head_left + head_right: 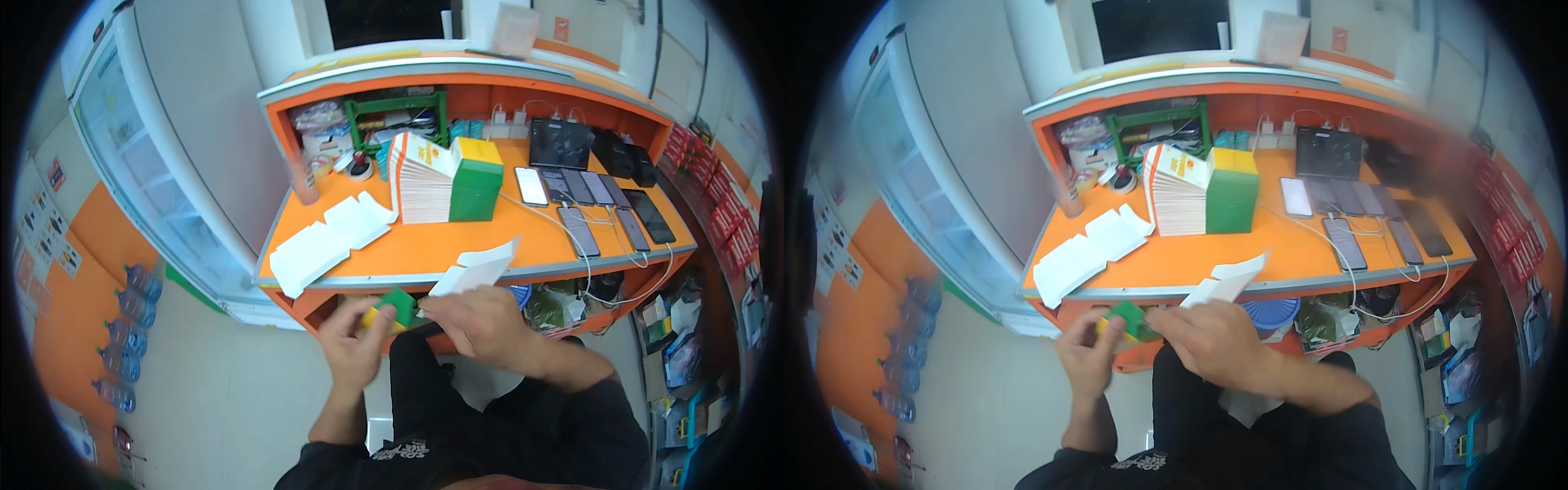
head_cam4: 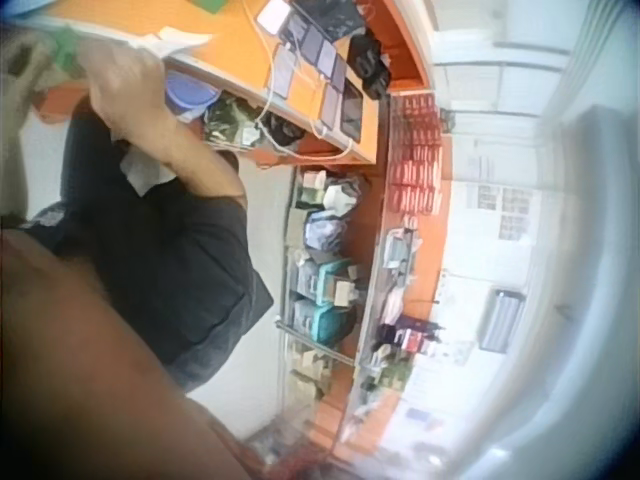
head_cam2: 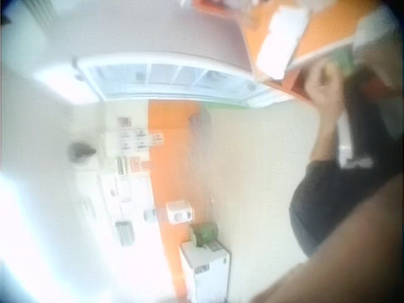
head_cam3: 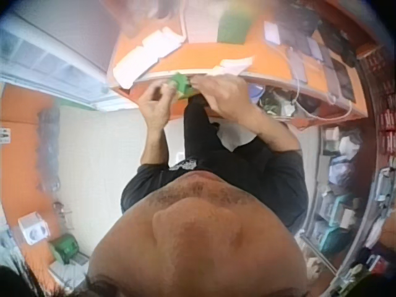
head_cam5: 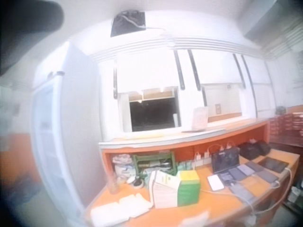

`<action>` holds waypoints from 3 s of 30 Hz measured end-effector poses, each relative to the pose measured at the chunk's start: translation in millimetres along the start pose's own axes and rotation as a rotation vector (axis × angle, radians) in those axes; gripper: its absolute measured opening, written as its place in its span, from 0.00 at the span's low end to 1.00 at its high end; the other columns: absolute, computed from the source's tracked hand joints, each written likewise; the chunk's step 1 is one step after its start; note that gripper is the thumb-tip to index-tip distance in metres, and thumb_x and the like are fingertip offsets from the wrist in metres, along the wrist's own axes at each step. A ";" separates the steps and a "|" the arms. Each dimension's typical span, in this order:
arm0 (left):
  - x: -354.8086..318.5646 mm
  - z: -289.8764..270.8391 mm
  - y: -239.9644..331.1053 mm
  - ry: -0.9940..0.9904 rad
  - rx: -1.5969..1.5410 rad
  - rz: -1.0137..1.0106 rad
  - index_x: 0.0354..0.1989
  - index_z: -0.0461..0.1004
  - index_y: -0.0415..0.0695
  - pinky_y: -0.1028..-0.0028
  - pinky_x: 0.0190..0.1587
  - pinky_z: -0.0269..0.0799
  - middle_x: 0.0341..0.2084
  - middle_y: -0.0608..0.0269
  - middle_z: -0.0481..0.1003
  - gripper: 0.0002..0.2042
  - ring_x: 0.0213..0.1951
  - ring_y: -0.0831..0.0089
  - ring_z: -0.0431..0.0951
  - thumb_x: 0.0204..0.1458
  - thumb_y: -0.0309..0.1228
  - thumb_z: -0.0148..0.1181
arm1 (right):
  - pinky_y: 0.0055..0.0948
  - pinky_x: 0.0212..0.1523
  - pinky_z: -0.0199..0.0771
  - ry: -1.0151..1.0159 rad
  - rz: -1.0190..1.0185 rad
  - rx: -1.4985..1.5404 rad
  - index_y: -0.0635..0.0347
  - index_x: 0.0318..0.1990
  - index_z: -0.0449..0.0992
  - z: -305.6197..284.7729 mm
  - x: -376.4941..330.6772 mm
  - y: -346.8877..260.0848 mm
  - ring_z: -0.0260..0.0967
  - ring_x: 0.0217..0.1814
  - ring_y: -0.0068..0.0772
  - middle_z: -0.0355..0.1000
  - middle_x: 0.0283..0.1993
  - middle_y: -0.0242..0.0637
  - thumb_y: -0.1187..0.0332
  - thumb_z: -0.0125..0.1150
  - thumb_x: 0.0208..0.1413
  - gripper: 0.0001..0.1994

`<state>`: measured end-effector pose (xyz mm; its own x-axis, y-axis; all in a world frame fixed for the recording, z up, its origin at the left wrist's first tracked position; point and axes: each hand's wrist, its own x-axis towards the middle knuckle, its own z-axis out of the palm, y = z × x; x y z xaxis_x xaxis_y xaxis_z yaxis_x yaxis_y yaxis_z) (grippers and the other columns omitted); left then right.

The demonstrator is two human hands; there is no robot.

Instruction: The person assembles small, colorful paper boxes by folding and taping the flaps. They work on their lap, handling the boxes one at a time, and place the finished units on a nearby orange counter.

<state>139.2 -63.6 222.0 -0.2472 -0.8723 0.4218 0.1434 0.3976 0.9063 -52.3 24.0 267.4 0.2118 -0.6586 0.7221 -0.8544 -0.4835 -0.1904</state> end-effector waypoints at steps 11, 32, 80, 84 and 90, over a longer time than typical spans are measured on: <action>-61.8 89.1 -22.4 -0.699 0.036 -0.160 0.49 0.82 0.38 0.81 0.37 0.71 0.32 0.63 0.81 0.12 0.33 0.83 0.77 0.61 0.30 0.65 | 0.35 0.33 0.80 0.232 0.459 0.045 0.61 0.40 0.79 -17.5 -148.3 -12.9 0.79 0.33 0.42 0.77 0.41 0.39 0.77 0.65 0.53 0.07; -78.9 204.2 -36.3 -0.944 0.511 -0.373 0.44 0.83 0.34 0.79 0.31 0.67 0.25 0.69 0.78 0.11 0.30 0.84 0.72 0.62 0.31 0.63 | 0.42 0.35 0.80 0.419 0.727 0.254 0.59 0.46 0.74 -30.5 -267.8 37.2 0.79 0.37 0.48 0.78 0.42 0.38 0.68 0.57 0.63 0.07; -22.6 200.8 -83.7 -1.080 0.390 -0.370 0.43 0.84 0.36 0.77 0.33 0.72 0.26 0.63 0.82 0.11 0.29 0.83 0.74 0.61 0.31 0.63 | 0.34 0.49 0.78 -0.101 0.917 0.713 0.60 0.44 0.81 -30.1 -244.6 116.5 0.80 0.46 0.37 0.82 0.43 0.38 0.68 0.67 0.59 0.09; -19.6 194.0 -84.5 -1.073 0.362 -0.426 0.45 0.83 0.38 0.74 0.38 0.75 0.32 0.54 0.84 0.11 0.33 0.78 0.80 0.62 0.32 0.60 | 0.33 0.46 0.77 -0.079 0.954 0.721 0.63 0.43 0.80 -31.1 -232.4 114.9 0.81 0.42 0.34 0.81 0.39 0.42 0.67 0.66 0.60 0.10; -10.3 186.4 -83.9 -1.050 0.402 -0.355 0.47 0.82 0.38 0.71 0.37 0.77 0.27 0.51 0.82 0.12 0.31 0.68 0.83 0.63 0.33 0.59 | 0.37 0.44 0.78 0.000 0.928 0.479 0.62 0.44 0.78 -17.3 -211.2 101.1 0.80 0.43 0.47 0.80 0.40 0.43 0.67 0.65 0.60 0.09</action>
<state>-48.9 -34.9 146.7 -0.9068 -0.3650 -0.2107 -0.3584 0.4047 0.8413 -191.6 124.2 107.1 -0.4317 -0.8882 0.1572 -0.4038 0.0345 -0.9142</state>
